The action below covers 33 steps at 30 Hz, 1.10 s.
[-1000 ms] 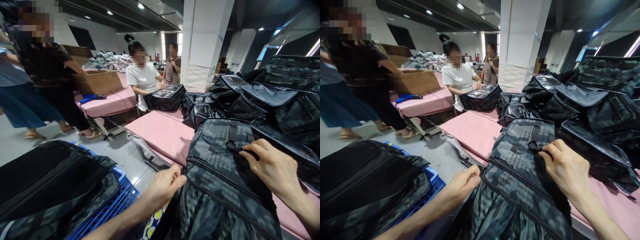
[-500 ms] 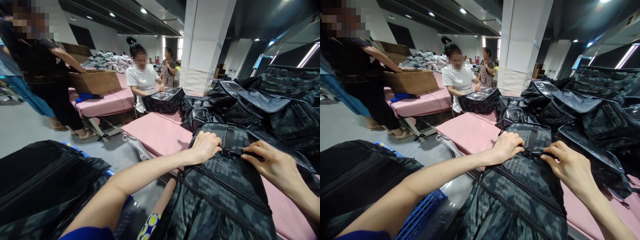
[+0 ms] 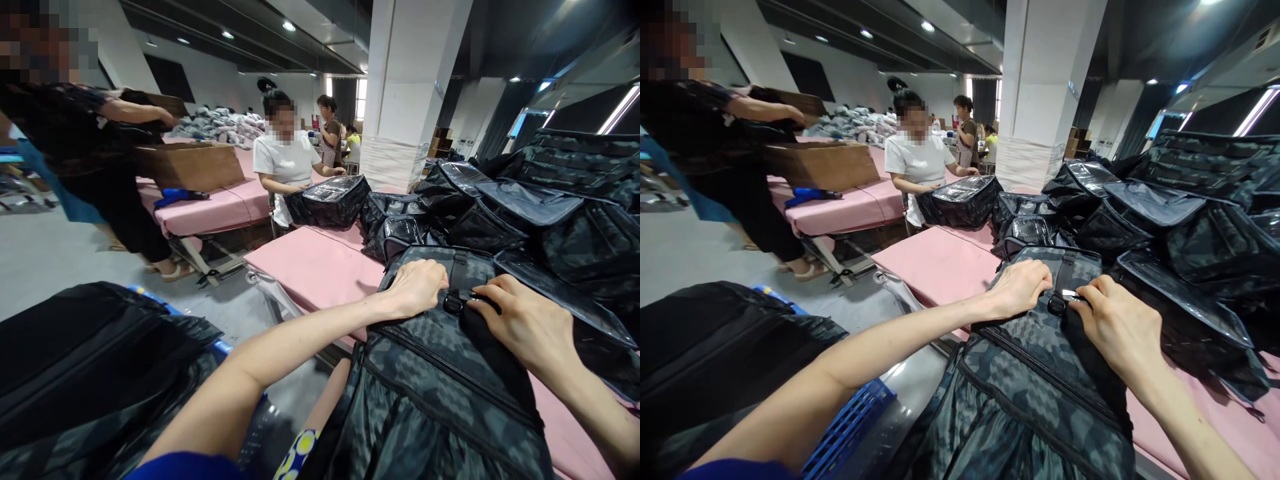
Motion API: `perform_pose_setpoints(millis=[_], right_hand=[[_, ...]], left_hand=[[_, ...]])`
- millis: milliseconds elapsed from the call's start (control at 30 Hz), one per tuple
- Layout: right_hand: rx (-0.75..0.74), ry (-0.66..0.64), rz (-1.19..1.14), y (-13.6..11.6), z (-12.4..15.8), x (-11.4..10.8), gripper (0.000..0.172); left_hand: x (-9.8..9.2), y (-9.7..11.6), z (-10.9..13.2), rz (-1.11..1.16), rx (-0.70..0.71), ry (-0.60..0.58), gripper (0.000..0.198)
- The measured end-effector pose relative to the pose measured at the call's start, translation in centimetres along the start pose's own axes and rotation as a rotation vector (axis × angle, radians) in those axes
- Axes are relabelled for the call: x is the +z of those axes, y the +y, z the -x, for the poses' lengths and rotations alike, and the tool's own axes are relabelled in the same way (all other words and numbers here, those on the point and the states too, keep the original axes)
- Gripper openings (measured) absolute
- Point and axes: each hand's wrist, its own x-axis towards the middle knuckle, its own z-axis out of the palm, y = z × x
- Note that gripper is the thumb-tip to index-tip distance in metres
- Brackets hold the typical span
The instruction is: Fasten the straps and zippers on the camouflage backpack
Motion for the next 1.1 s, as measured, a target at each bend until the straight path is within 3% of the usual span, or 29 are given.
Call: perform_pose_setpoints(millis=[167,300,367,467,600,667,733,800,900,1000,1100], right_hand=[[0.043,-0.028,-0.059,0.4,0.3,-0.2,0.034],[0.152,0.024,-0.172,2.5,0.9,-1.1,0.044],[0.2,0.041,-0.129,3.2,0.8,-1.4,0.046],[0.188,0.021,-0.076,2.9,-0.3,-1.1,0.042],[0.199,-0.042,-0.008,1.9,-3.1,0.4,0.031],[0.232,-0.088,-0.088,2.4,-4.1,0.9,0.024],[0.286,-0.093,-0.336,3.6,-4.3,0.9,0.024],[0.377,-0.021,-0.571,5.1,-3.3,0.4,0.029],[0.476,0.025,-0.634,6.4,-0.2,-0.4,0.029],[0.379,-0.015,-0.548,5.9,2.8,-0.5,0.025],[0.205,0.081,-0.393,4.0,3.2,0.5,0.028]], left_hand=[[-0.7,-1.1,-0.2,0.057,-0.086,0.012,0.022],[-2.1,-5.2,2.4,0.004,-0.368,0.268,0.038],[-2.3,-6.6,5.0,0.118,-0.51,0.213,0.053],[-1.7,-6.2,9.0,0.502,-0.626,-0.015,0.061],[-0.9,-3.2,12.0,0.923,-0.519,-0.099,0.062],[-0.7,-2.2,12.5,0.938,-0.495,-0.09,0.063],[-0.6,-1.9,12.8,0.909,-0.543,-0.096,0.065],[-0.5,-2.0,13.1,0.916,-0.574,-0.126,0.064],[-0.4,-2.5,13.3,0.928,-0.538,-0.149,0.065],[-0.6,-2.9,13.1,0.902,-0.522,-0.155,0.065],[-1.1,-2.8,12.7,0.861,-0.551,-0.14,0.066]])
